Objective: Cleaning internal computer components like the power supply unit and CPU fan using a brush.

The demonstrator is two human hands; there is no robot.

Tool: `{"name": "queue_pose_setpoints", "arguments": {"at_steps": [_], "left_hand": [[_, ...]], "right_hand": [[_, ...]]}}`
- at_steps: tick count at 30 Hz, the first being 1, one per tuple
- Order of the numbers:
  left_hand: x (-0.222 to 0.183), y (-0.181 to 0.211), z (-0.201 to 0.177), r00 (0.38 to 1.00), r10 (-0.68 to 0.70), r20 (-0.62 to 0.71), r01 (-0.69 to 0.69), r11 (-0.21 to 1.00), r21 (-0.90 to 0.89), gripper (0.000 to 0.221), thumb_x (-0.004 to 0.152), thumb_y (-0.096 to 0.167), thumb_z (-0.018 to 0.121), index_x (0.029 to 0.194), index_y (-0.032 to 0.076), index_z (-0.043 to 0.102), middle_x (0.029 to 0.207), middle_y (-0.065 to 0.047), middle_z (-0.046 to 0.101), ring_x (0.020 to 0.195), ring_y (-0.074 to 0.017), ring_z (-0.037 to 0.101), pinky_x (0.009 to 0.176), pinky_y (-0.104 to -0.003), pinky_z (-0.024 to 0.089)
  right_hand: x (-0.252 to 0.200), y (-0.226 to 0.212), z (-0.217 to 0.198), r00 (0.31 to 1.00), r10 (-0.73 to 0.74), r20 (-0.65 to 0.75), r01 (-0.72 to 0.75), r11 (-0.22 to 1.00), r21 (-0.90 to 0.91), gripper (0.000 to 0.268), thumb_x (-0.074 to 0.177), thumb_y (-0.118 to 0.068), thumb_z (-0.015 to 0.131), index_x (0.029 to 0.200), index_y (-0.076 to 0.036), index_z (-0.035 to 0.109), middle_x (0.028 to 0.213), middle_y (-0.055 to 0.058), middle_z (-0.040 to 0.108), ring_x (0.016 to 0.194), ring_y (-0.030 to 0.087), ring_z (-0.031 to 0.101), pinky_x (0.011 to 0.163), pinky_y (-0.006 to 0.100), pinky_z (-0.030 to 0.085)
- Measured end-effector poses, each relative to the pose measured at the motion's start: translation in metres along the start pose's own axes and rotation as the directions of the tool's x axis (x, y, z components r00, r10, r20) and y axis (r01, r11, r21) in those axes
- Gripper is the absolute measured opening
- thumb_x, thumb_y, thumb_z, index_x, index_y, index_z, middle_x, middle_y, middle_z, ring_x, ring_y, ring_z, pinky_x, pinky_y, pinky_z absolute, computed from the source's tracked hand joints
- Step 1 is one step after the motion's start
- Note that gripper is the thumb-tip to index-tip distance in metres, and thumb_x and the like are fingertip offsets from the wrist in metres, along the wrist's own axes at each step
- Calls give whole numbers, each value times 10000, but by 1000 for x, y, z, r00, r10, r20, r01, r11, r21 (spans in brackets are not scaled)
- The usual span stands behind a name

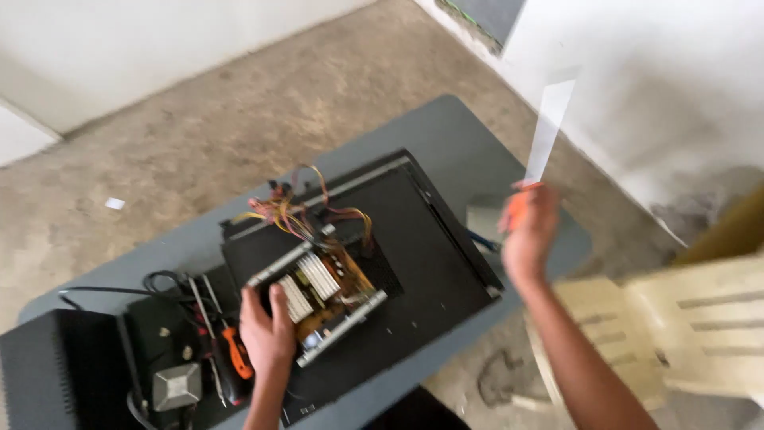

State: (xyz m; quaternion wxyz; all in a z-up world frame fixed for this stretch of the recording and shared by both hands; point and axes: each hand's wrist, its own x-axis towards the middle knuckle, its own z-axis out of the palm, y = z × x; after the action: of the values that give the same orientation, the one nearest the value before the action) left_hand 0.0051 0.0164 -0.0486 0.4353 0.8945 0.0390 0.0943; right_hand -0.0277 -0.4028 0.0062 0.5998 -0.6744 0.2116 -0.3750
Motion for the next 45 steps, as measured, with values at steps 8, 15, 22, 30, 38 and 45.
{"name": "queue_pose_setpoints", "arguments": {"at_steps": [8, 15, 22, 30, 38, 45], "left_hand": [[-4, -2, 0, 1000, 14, -28, -13, 998, 60, 423, 1146, 450, 537, 1137, 28, 560, 1007, -282, 723, 949, -580, 660, 796, -594, 479], [-6, 18, -4, 997, -77, 17, 76, 996, 38, 476, 1164, 517, 470, 1124, 45, 524, 880, -169, 628, 750, -404, 622, 677, -517, 445], [-10, 22, -4, 994, -107, 12, 106, 994, 19, 448, 1148, 489, 492, 1069, 49, 492, 855, -200, 631, 740, -436, 609, 685, -532, 428], [-3, -10, 8, 997, -25, -75, 25, 1000, -1, 323, 1127, 376, 550, 1197, 65, 604, 1137, -219, 773, 1030, -455, 714, 875, -528, 501], [-3, 22, -6, 993, -113, 22, 113, 994, 3, 443, 1089, 520, 480, 1112, 92, 592, 1012, -138, 710, 927, -353, 703, 781, -466, 503], [-3, 29, -9, 975, -205, 90, 204, 979, 13, 782, 1033, 670, 387, 1448, 32, 566, 1397, -210, 684, 1348, -407, 637, 1041, -515, 522]], "right_hand": [[-60, 108, -131, 890, 433, 142, -342, 840, -421, 426, 1132, -351, 314, 1096, -125, 673, 637, 106, 594, 442, 185, 515, 404, 315, 376], [-84, 161, -123, 772, 608, 187, -348, 650, -676, 457, 1012, -468, 586, 1112, -112, 853, 805, 102, 823, 662, 213, 736, 590, 374, 519], [-80, 189, -118, 838, 409, 360, -4, 665, -747, 308, 907, -257, 776, 1184, -137, 838, 975, 48, 860, 799, 234, 805, 697, 386, 626], [17, 111, -92, 969, 45, 241, 142, 698, -702, 382, 1087, -399, 632, 938, -92, 802, 733, 43, 775, 664, 204, 713, 655, 366, 498], [88, 220, -47, 699, 608, 377, 180, 360, -915, 506, 856, -324, 824, 1339, -176, 788, 1229, 103, 812, 1237, 329, 712, 1108, 455, 526], [86, 204, -35, 602, 667, 439, 285, 333, -899, 309, 1032, -193, 614, 1317, -139, 721, 1178, 164, 740, 1102, 337, 648, 803, 497, 584]]}}
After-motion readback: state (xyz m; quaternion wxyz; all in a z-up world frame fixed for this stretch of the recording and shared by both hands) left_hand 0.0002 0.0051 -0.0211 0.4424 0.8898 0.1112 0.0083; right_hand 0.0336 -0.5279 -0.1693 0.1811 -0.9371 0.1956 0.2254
